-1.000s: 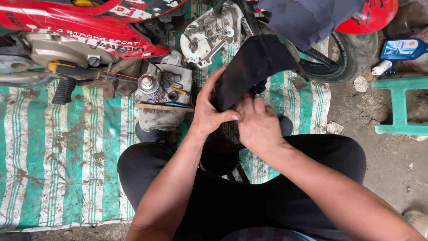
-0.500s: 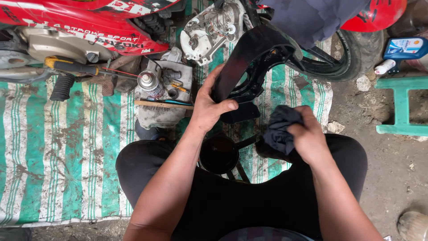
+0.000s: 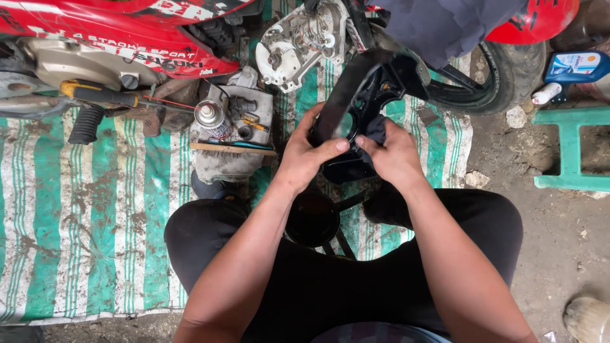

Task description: Cleaning a motorcycle instrument cluster housing using a cloth

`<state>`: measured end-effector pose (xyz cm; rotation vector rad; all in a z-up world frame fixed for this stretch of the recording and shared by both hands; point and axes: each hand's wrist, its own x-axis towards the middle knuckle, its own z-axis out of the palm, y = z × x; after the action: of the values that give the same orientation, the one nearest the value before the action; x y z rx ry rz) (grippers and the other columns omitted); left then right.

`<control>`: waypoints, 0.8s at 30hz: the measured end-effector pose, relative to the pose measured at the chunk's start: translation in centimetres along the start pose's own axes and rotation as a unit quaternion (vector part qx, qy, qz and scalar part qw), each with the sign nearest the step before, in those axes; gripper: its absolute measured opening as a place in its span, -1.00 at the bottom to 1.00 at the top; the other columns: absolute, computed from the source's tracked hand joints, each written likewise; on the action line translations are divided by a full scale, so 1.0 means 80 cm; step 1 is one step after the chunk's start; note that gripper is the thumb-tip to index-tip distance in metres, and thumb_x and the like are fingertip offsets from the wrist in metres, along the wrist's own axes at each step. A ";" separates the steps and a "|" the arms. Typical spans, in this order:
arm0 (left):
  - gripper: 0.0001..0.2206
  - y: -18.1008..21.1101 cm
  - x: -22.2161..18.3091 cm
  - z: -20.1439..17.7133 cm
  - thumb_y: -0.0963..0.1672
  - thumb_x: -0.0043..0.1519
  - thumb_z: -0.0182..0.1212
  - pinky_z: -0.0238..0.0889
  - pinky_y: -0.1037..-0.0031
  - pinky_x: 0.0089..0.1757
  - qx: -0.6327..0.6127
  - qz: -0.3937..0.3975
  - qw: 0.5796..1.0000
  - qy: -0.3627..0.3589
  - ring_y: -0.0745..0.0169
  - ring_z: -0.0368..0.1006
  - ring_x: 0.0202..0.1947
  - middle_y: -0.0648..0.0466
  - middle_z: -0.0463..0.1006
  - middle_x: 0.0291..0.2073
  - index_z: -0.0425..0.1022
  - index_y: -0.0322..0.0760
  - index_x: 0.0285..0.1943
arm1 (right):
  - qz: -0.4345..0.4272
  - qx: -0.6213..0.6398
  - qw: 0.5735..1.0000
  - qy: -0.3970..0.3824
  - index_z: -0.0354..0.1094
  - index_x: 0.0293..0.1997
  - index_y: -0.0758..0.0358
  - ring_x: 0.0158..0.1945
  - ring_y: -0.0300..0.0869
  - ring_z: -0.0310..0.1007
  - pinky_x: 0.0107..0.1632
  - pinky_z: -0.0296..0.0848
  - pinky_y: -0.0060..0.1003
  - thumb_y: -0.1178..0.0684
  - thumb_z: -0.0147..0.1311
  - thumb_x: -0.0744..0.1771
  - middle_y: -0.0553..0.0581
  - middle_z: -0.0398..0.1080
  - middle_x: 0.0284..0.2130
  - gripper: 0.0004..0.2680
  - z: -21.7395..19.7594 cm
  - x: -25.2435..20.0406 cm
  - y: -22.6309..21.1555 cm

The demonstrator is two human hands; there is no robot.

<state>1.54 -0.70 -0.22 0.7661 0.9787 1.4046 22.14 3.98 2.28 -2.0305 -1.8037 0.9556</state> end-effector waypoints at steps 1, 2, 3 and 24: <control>-0.13 -0.011 -0.001 -0.002 -0.03 0.00 0.81 0.58 0.41 -0.12 -0.001 -0.003 1.000 0.000 0.15 0.56 -0.05 -0.04 0.58 0.00 0.47 -0.16 0.56 | 0.002 -0.001 1.000 -0.001 0.58 -0.03 0.09 -0.05 0.16 0.69 -0.12 0.58 0.10 -0.14 0.46 0.32 0.18 0.64 -0.33 -0.75 0.001 -0.004 -0.001; -0.15 -0.020 0.003 -0.005 -0.01 0.04 0.79 0.60 0.32 -0.14 -0.007 -0.028 1.000 0.004 0.08 0.55 -0.05 -0.11 0.57 0.02 0.47 -0.18 0.55 | 0.007 0.009 1.000 0.004 0.58 -0.11 0.07 -0.18 0.06 0.70 -0.19 0.57 0.01 -0.15 0.46 0.33 0.13 0.61 -0.44 -0.79 0.002 -0.004 -0.006; -0.18 -0.028 0.007 -0.007 0.01 0.09 0.76 0.62 0.24 -0.16 -0.013 -0.054 0.998 0.008 0.02 0.54 -0.04 -0.17 0.57 0.04 0.47 -0.21 0.55 | 0.012 0.020 1.000 0.010 0.58 -0.19 0.06 -0.31 -0.04 0.70 -0.26 0.55 -0.09 -0.15 0.45 0.33 0.08 0.57 -0.56 -0.81 0.002 -0.004 -0.011; -0.36 -0.046 -0.007 -0.016 0.25 0.26 0.41 0.51 -0.02 0.24 -0.361 -0.178 0.912 -0.076 -0.12 0.70 0.13 -0.22 0.76 0.07 0.72 -0.29 0.20 | -0.033 0.551 0.829 -0.092 0.36 0.31 0.37 -0.18 0.20 0.72 -0.37 0.82 0.22 -0.17 0.26 0.36 0.42 0.59 -0.12 -0.54 -0.090 -0.115 0.032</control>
<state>2.06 -1.58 -3.98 0.1234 0.3856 1.2289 28.47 -3.71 8.90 -1.1297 -0.9123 1.6698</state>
